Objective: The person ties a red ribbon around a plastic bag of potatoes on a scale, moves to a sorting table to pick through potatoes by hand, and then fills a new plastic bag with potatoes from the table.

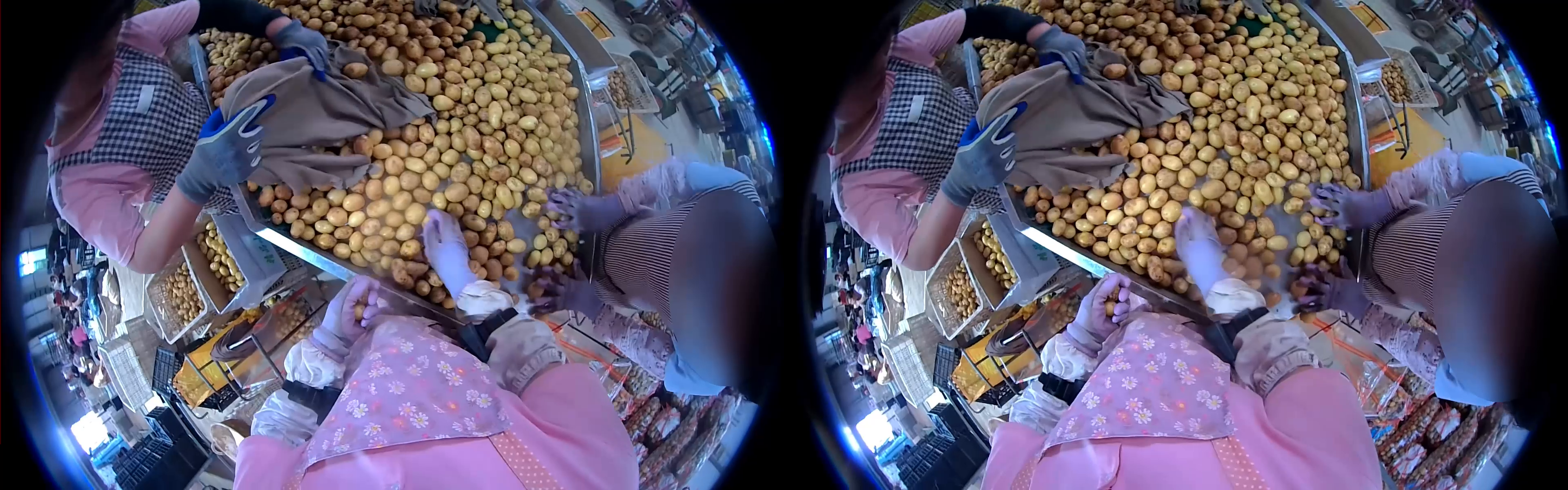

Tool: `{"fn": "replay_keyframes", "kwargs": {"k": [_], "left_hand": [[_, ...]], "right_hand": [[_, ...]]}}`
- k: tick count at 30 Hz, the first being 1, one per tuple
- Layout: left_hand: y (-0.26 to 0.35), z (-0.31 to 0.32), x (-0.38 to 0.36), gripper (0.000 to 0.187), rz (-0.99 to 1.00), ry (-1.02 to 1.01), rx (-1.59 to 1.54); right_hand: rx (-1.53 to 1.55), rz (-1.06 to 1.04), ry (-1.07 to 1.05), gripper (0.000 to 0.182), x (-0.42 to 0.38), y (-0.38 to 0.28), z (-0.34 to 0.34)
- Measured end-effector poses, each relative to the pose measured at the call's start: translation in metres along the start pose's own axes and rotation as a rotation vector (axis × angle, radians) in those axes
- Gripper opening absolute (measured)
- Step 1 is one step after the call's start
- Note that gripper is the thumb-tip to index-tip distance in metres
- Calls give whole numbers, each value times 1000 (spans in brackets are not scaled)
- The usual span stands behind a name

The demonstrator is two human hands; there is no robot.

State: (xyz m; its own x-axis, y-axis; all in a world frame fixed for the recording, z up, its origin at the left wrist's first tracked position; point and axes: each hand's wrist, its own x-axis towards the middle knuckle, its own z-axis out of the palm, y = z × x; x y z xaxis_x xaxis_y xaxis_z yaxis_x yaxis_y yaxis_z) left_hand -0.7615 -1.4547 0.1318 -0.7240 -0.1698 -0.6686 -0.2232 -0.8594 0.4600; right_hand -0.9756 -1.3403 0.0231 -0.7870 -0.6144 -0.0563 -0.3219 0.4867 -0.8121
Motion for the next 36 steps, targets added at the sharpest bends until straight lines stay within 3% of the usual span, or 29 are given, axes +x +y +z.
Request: {"fn": "replay_keyframes", "kwargs": {"k": [2,4,6,7,9,12,18,22,26,28,30,32,33,35,36], "left_hand": [[-2,-4,-7,18,-2,105,-63],[-7,-14,-10,18,-29,163,-110],[-9,-18,-20,18,-53,224,-159],[-10,-19,-24,19,-38,258,-174],[-8,-19,-29,20,-32,308,-218],[-9,-24,-36,20,-10,413,-228],[-4,-36,-45,24,50,431,-269],[9,-58,-43,20,189,450,-146],[31,-71,-33,22,246,508,-170],[34,-76,-28,23,247,509,-210],[33,-71,-28,23,193,534,-251],[24,-65,-31,28,193,507,-229],[16,-66,-34,29,172,459,-267],[12,-60,-43,30,120,419,-273],[5,-59,-50,31,146,400,-316]], "right_hand": [[62,-386,-59,24,17,-55,10],[-40,-473,-508,26,26,-91,35],[-314,-491,-633,26,27,-116,64],[-310,-500,-633,26,29,-129,78],[-730,-249,-763,26,34,-150,96],[-842,-364,-726,28,27,-135,123],[-217,-336,-679,32,27,-94,39],[538,467,-690,30,26,-40,-15],[721,587,-477,26,14,-67,-37],[170,161,-607,27,10,-92,-11],[54,-313,-567,25,13,-107,30],[-238,-476,-613,26,17,-133,67],[-229,-484,-615,26,18,-139,85],[-715,-516,-812,29,24,-153,111],[-704,-526,-818,29,25,-157,117]]}}
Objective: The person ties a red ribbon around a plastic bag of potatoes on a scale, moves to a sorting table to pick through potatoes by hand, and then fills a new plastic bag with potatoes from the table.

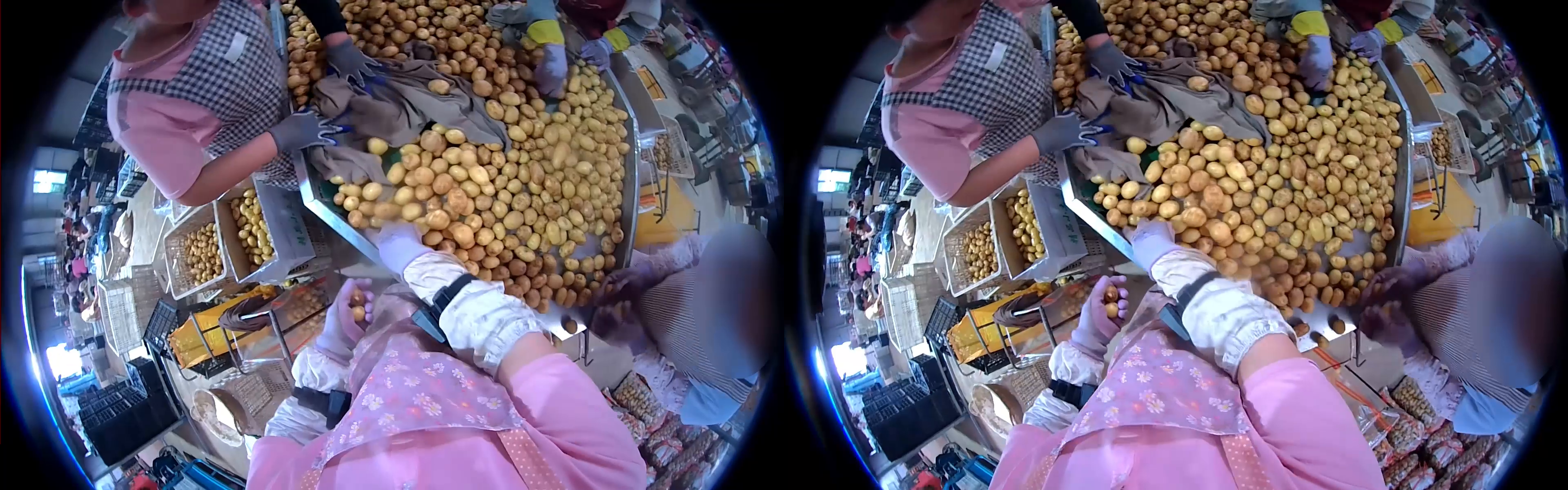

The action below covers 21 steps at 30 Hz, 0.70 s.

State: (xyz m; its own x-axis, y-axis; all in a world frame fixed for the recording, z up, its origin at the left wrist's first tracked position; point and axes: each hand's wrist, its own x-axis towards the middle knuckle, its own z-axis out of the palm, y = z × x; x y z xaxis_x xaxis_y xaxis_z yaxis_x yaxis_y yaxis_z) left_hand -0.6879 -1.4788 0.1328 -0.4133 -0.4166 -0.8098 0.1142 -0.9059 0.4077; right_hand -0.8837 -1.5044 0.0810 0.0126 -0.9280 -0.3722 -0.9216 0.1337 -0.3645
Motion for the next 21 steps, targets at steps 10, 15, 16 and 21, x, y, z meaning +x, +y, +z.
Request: {"fn": "replay_keyframes", "kwargs": {"k": [10,15,16,21], "left_hand": [[-34,-62,-25,25,141,-60,-261],[-50,-100,-37,18,78,-11,-253],[-49,-108,-43,18,112,44,-251],[-30,-167,-77,25,250,325,-278]], "right_hand": [[136,-115,237,41,-17,23,7],[221,4,425,48,-94,63,22],[217,38,465,50,-106,74,24],[467,247,446,55,-152,114,39]]}}
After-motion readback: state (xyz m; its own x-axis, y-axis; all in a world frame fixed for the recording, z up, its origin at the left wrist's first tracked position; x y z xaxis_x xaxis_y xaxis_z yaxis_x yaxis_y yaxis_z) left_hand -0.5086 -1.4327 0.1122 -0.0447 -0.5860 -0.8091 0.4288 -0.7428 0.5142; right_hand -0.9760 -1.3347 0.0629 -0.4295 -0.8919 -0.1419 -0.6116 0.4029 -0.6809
